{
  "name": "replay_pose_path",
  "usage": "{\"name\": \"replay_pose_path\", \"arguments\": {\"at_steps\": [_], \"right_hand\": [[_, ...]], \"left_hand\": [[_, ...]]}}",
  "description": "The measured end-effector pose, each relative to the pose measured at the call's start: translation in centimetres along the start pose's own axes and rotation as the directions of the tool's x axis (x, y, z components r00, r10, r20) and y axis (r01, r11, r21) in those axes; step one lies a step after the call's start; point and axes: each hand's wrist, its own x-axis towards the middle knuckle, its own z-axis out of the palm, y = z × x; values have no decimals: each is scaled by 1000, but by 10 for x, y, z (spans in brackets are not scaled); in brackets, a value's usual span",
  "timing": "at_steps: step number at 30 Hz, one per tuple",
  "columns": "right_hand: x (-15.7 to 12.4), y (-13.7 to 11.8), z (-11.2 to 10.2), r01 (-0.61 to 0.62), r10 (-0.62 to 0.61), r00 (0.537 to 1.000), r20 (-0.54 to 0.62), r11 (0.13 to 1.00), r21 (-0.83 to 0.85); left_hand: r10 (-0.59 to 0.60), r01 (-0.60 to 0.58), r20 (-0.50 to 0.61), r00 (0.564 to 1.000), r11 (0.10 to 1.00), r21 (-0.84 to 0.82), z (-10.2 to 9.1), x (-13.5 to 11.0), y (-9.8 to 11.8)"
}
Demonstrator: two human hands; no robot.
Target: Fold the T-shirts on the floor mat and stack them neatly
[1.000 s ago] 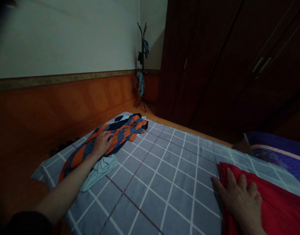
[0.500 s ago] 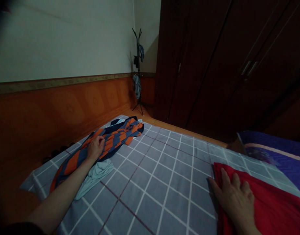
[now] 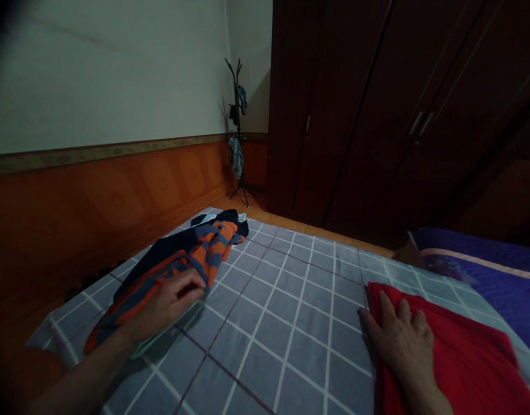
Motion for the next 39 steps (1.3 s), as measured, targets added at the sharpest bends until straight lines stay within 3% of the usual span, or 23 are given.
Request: {"name": "replay_pose_path", "arguments": {"at_steps": [1, 2, 3, 5, 7, 10, 14, 17, 20, 23, 25, 26, 27, 28, 29, 30, 31, 33, 35, 39], "right_hand": [[0, 0, 0, 10, -10, 1000, -8, 999, -39], [0, 0, 1, 17, -18, 1000, -15, 997, -77], [0, 0, 1, 22, -24, 1000, -20, 994, -109], [-1, -1, 0, 22, -24, 1000, -19, 991, -136], [-1, -2, -1, 26, -29, 999, -19, 989, -147], [-1, -1, -1, 33, -38, 999, -30, 988, -152], [-1, 3, 4, 53, -58, 998, -26, 987, -155], [-2, 4, 5, 63, -68, 997, -25, 986, -157], [-1, 0, -6, 55, -64, 997, -52, 986, -156], [1, -18, -33, 42, -49, 996, -77, 995, -93], [-3, -46, -56, 46, -50, 998, 38, 994, 101], [-9, -65, -67, 34, -79, 983, 164, 965, 259], [-17, -86, -76, -35, -119, 935, 333, 906, 422], [-27, -108, -83, -91, -243, 846, 474, 811, 578], [-39, -129, -87, -176, -380, 729, 570, 699, 693], [-51, -148, -89, -248, -508, 610, 609, 606, 755], [-62, -165, -89, -272, -588, 549, 594, 546, 792], [-79, -186, -85, -323, -602, 548, 581, 488, 811], [-86, -191, -79, -456, -541, 586, 604, 397, 797], [-79, -182, -74, -726, -472, 570, 673, 95, 681]], "left_hand": [[58, -47, 215, 975, 997, -53, 0, -8, 15], [90, -59, 352, 932, 993, -99, -1, -15, 26], [96, -49, 421, 902, 991, -121, -1, -18, 32], [35, 1, 359, 933, 995, -100, 0, -19, 28], [-32, 35, 168, 985, 999, -13, 5, -12, 10], [-44, 46, -20, 999, 986, 157, 21, 1, -22], [-67, 62, 5, 998, 949, 310, 47, 12, -42], [-77, 46, 73, 994, 933, 357, 58, 15, -36], [-31, 4, 75, 997, 944, 329, 60, 8, -16], [67, -73, 41, 997, 986, 151, 62, -12, 13], [125, -125, 53, 991, 992, -10, 69, -28, 32], [152, -145, 71, 986, 986, -84, 75, -35, 39], [177, -162, 92, 980, 976, -144, 82, -42, 46], [209, -184, 114, 971, 964, -194, 90, -47, 51], [251, -215, 135, 959, 948, -235, 98, -51, 55], [305, -256, 156, 940, 928, -272, 105, -54, 58], [362, -297, 181, 915, 905, -306, 111, -56, 61], [444, -344, 245, 862, 867, -360, 113, -56, 63], [433, -319, 290, 854, 875, -365, 101, -49, 60], [247, -215, 188, 951, 961, -172, 56, -6, 35]]}}
